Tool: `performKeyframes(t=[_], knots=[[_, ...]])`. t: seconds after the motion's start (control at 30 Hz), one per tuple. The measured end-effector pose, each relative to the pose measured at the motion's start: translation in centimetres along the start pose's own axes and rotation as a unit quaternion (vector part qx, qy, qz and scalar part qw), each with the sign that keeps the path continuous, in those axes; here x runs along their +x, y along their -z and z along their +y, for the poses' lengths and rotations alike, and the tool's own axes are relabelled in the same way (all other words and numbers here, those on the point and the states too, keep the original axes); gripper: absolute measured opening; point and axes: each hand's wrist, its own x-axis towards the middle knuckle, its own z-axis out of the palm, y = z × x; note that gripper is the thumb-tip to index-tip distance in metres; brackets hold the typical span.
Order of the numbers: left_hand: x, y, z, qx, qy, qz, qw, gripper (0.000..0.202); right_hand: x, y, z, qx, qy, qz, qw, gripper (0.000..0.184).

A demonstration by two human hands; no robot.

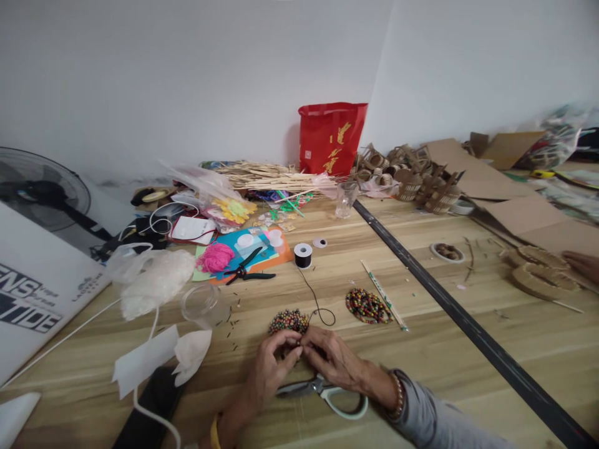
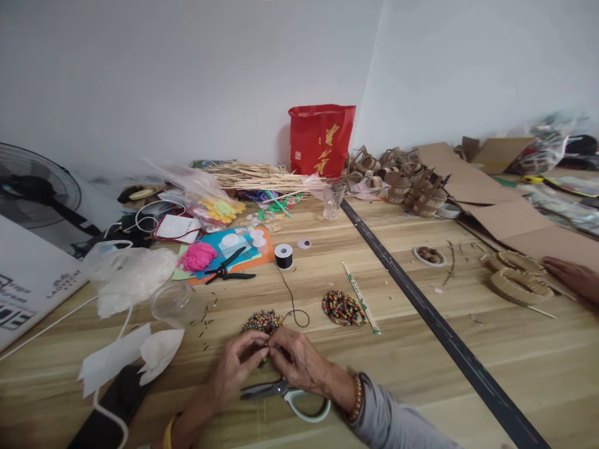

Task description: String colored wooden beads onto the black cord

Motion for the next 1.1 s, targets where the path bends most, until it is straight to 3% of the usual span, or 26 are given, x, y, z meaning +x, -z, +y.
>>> performKeyframes(t=[0.17,0.37,0.67,1.1], knots=[[0.06,-0.39,-0.75,-0.013,0.012,0.014,1.0,0.012,-0.24,-0.4,0.37,-0.038,-0.001,0.025,0.999,0.023],[-0.03,-0.34,-0.68,0.034,-0.035,0.05,0.998,0.014,-0.16,-0.93,0.73,-0.046,0.006,0.047,0.998,0.023],[-0.21,-0.5,-0.12,0.097,-0.084,0.088,0.988,0.016,-0.13,-0.93,0.54,-0.07,0.033,-0.007,0.997,0.022],[-0.14,-0.68,-0.1,0.099,-0.072,0.075,0.99,0.014,0.05,-0.29,0.23,-0.052,0.028,-0.043,0.997,0.03]])
